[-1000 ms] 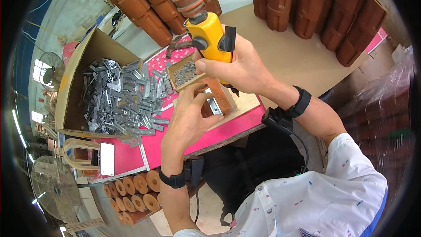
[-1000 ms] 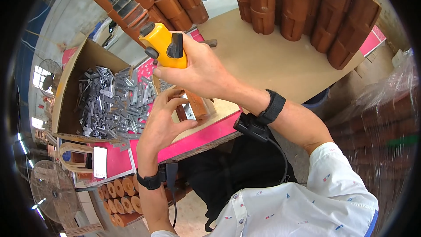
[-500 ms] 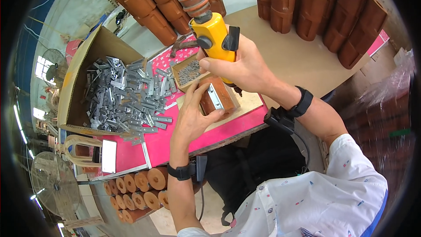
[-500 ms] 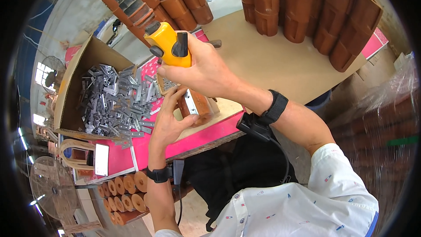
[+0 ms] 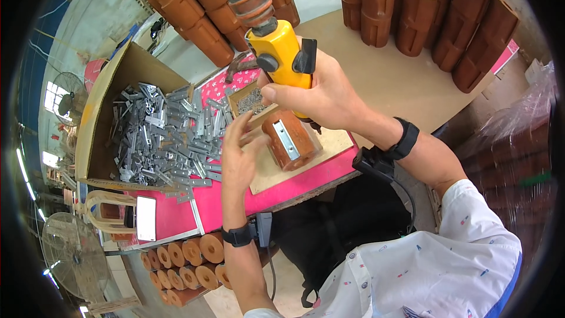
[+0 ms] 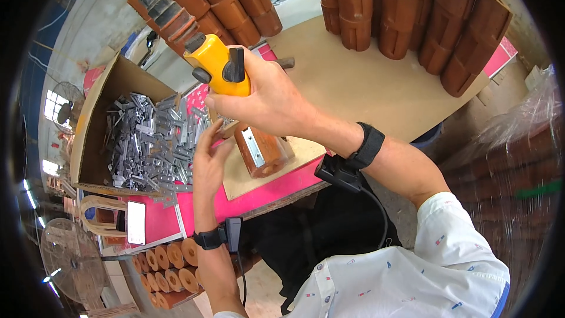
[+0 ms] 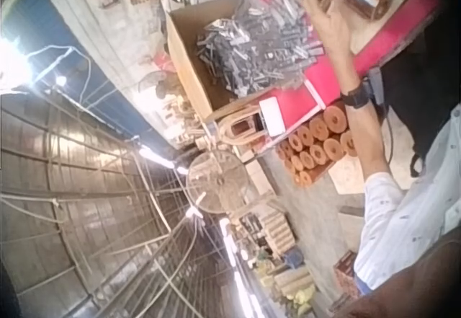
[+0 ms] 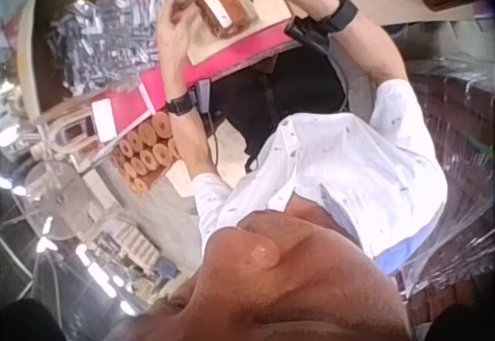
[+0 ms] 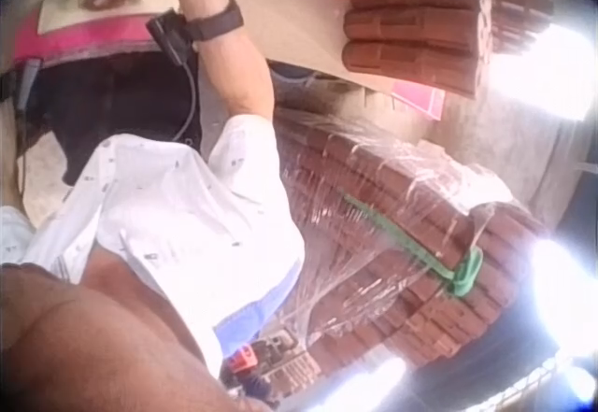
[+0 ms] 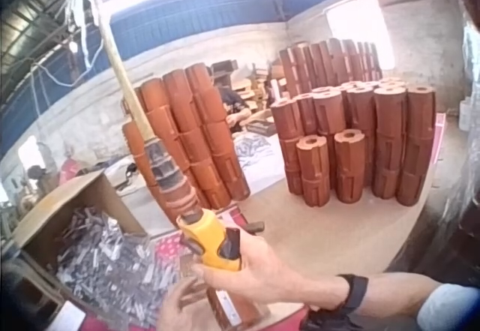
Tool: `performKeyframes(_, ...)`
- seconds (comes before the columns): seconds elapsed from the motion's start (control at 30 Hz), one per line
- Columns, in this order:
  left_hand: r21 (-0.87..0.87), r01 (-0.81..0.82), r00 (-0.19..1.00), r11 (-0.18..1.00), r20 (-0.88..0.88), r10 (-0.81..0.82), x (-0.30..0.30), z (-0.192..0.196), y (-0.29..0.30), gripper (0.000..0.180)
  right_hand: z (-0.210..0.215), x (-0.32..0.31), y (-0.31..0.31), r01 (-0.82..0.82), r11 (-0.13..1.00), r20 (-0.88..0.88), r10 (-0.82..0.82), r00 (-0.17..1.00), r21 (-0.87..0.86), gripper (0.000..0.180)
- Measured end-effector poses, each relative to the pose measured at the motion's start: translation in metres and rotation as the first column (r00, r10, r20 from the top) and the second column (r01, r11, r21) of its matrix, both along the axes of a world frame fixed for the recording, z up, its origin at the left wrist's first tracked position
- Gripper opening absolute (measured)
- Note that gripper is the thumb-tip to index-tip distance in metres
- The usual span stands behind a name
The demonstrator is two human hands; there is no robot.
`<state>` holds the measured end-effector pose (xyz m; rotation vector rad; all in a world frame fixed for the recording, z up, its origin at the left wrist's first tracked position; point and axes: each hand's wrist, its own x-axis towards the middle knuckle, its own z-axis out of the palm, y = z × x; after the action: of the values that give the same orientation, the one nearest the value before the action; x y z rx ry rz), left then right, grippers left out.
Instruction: Attaching metal L-brackets to cylindrical wooden furniture legs using an electric screwdriver.
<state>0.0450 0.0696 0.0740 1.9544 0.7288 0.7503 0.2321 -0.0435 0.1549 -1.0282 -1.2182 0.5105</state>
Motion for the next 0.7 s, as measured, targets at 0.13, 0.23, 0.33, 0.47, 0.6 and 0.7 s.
performKeyframes(0.13, 0.281, -0.115, 0.956, 0.953, -0.23, 0.183, 0.018, 0.004, 0.038, 0.031, 0.001, 0.0, 0.004, 0.001, 1.0, -0.013, -0.001, 1.0, 0.008, 0.028)
performKeyframes(0.23, 0.548, 0.121, 0.97, 0.828, -0.242, 0.019, 0.038, -0.034, 0.086, 0.022, -0.001, -0.001, 0.011, 0.018, 1.0, -0.046, -0.018, 0.999, -0.009, 0.039)
performKeyframes(0.33, 0.55, 0.152, 0.964, 0.821, -0.267, 0.0, 0.056, -0.058, 0.11, 0.019, 0.005, -0.006, 0.012, 0.015, 0.999, -0.054, -0.018, 0.998, -0.051, 0.026)
performKeyframes(0.47, 0.303, 0.214, 0.814, 0.929, -0.581, 0.002, 0.091, -0.028, 0.092, 0.019, 0.003, 0.005, 0.005, -0.017, 1.0, -0.12, 0.018, 0.993, 0.01, 0.024)
performKeyframes(0.6, 0.299, 0.143, 0.835, 0.943, -0.549, 0.047, 0.081, -0.04, 0.1, 0.015, 0.0, -0.002, 0.01, -0.046, 0.999, -0.121, 0.048, 0.991, 0.018, 0.024)
performKeyframes(0.7, 0.355, 0.12, 0.848, 0.927, -0.523, 0.09, 0.081, -0.04, 0.095, 0.013, -0.003, 0.003, 0.01, -0.036, 0.999, -0.009, 0.036, 0.999, -0.036, 0.053)
